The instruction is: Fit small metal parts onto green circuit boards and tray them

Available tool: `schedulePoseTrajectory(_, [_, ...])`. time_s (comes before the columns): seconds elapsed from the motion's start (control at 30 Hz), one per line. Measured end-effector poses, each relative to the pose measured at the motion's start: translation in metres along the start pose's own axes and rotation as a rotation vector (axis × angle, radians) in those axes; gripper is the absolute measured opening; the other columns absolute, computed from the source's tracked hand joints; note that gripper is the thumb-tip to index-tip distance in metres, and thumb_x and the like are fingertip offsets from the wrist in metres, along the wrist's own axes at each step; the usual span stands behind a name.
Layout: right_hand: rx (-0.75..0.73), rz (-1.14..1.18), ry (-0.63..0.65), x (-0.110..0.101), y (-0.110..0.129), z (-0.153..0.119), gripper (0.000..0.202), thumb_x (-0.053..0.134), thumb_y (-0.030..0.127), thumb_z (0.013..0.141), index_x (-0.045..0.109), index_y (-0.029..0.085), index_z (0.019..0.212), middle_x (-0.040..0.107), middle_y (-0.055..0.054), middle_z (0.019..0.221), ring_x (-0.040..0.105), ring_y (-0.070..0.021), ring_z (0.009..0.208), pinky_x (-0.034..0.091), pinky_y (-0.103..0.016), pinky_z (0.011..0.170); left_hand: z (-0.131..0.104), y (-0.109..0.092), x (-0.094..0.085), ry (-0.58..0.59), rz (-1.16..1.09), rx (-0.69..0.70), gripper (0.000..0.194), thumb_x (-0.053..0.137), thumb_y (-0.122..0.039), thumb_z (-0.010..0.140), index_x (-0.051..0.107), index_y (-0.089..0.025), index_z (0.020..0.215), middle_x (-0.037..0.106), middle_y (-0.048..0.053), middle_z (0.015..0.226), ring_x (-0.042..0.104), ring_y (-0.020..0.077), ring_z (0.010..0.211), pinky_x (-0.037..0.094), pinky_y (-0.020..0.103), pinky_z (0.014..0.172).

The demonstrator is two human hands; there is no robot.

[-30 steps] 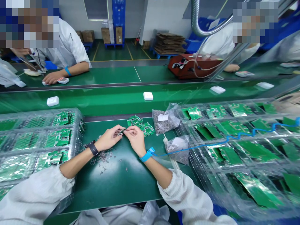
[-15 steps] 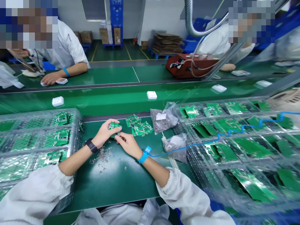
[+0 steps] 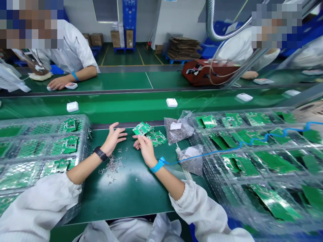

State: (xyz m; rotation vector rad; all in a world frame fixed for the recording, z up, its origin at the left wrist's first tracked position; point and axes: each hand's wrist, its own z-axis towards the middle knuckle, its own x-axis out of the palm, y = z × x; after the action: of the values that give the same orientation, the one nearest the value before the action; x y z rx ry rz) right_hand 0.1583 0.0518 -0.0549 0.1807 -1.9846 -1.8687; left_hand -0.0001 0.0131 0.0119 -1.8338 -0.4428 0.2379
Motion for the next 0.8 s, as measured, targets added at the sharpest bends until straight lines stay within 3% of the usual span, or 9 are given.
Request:
schedulePoseTrajectory(0.1, [0.042,0.111,-0.094,-0.002,-0.002,0.004,0.057,0.055,0.066,0.093,0.071,0.019,0.12,0.069,-0.002,0.069,0.058,-0.0145,0.057,0.047,-0.027,0.056,0.002,0.001,-0.001,-0.019,0.011,-0.012,0.062,0.06,-0.037,0.088,0.031,-0.026,0.143,0.056,0.014,0.137,0.068,0.0219,0.111,0.058,0.036,0.091])
schedulePoseTrajectory(0.2, [0.063,0.155,-0.066,-0.004,-0.003,0.005,0.06,0.056,0.064,0.093,0.067,0.019,0.131,0.07,-0.002,0.07,0.059,-0.0144,0.058,0.048,-0.027,0.056,0.005,0.006,-0.004,0.03,0.121,0.006,0.059,0.059,-0.039,0.088,0.036,-0.024,0.14,0.056,0.015,0.135,0.067,0.0237,0.11,0.058,0.04,0.091])
schedulePoseTrajectory(0.27, [0.051,0.12,-0.017,-0.004,-0.002,0.004,0.055,0.055,0.061,0.094,0.069,0.02,0.128,0.07,-0.002,0.069,0.059,-0.0142,0.058,0.047,-0.026,0.056,0.007,0.009,-0.007,0.094,0.359,0.115,0.053,0.061,-0.038,0.085,0.046,-0.022,0.133,0.055,0.015,0.134,0.066,0.0262,0.11,0.056,0.044,0.093])
schedulePoseTrajectory(0.37, [0.001,-0.017,0.101,-0.003,0.0,0.001,0.043,0.055,0.055,0.096,0.073,0.021,0.115,0.069,-0.001,0.069,0.059,-0.0148,0.061,0.048,-0.027,0.059,0.007,0.012,-0.016,0.152,0.9,0.408,0.044,0.061,-0.031,0.082,0.058,-0.02,0.125,0.054,0.016,0.136,0.058,0.0343,0.122,0.046,0.056,0.107])
schedulePoseTrajectory(0.47, [-0.096,-0.24,0.249,-0.003,0.002,-0.005,0.029,0.056,0.043,0.097,0.075,0.023,0.106,0.069,0.0,0.072,0.062,-0.0163,0.066,0.048,-0.028,0.064,0.007,0.009,-0.029,-0.022,1.351,0.555,0.057,0.057,-0.021,0.081,0.055,-0.019,0.138,0.053,0.02,0.142,0.044,0.0432,0.138,0.019,0.07,0.118])
schedulePoseTrajectory(0.53, [-0.187,-0.431,0.322,-0.003,0.003,-0.009,0.021,0.058,0.033,0.096,0.075,0.025,0.105,0.068,0.0,0.075,0.061,-0.0163,0.068,0.046,-0.029,0.066,0.008,0.004,-0.041,-0.19,1.539,0.551,0.069,0.056,-0.017,0.08,0.048,-0.018,0.148,0.051,0.022,0.147,0.033,0.0453,0.146,0.005,0.074,0.118])
schedulePoseTrajectory(0.6, [-0.27,-0.598,0.359,-0.003,0.003,-0.013,0.019,0.061,0.024,0.094,0.075,0.026,0.106,0.067,0.0,0.079,0.058,-0.0162,0.069,0.045,-0.029,0.069,0.011,0.0,-0.053,-0.282,1.662,0.503,0.074,0.056,-0.017,0.079,0.044,-0.017,0.152,0.053,0.022,0.147,0.029,0.046,0.149,0.001,0.074,0.117])
schedulePoseTrajectory(0.8, [-0.322,-0.788,0.338,-0.005,0.0,-0.015,0.021,0.071,0.02,0.091,0.071,0.023,0.111,0.062,-0.002,0.084,0.058,-0.0201,0.083,0.042,-0.031,0.076,0.027,0.001,-0.082,-0.223,1.769,0.339,0.07,0.05,-0.017,0.082,0.047,-0.014,0.152,0.073,0.022,0.108,0.051,0.0461,0.129,0.0,0.078,0.113])
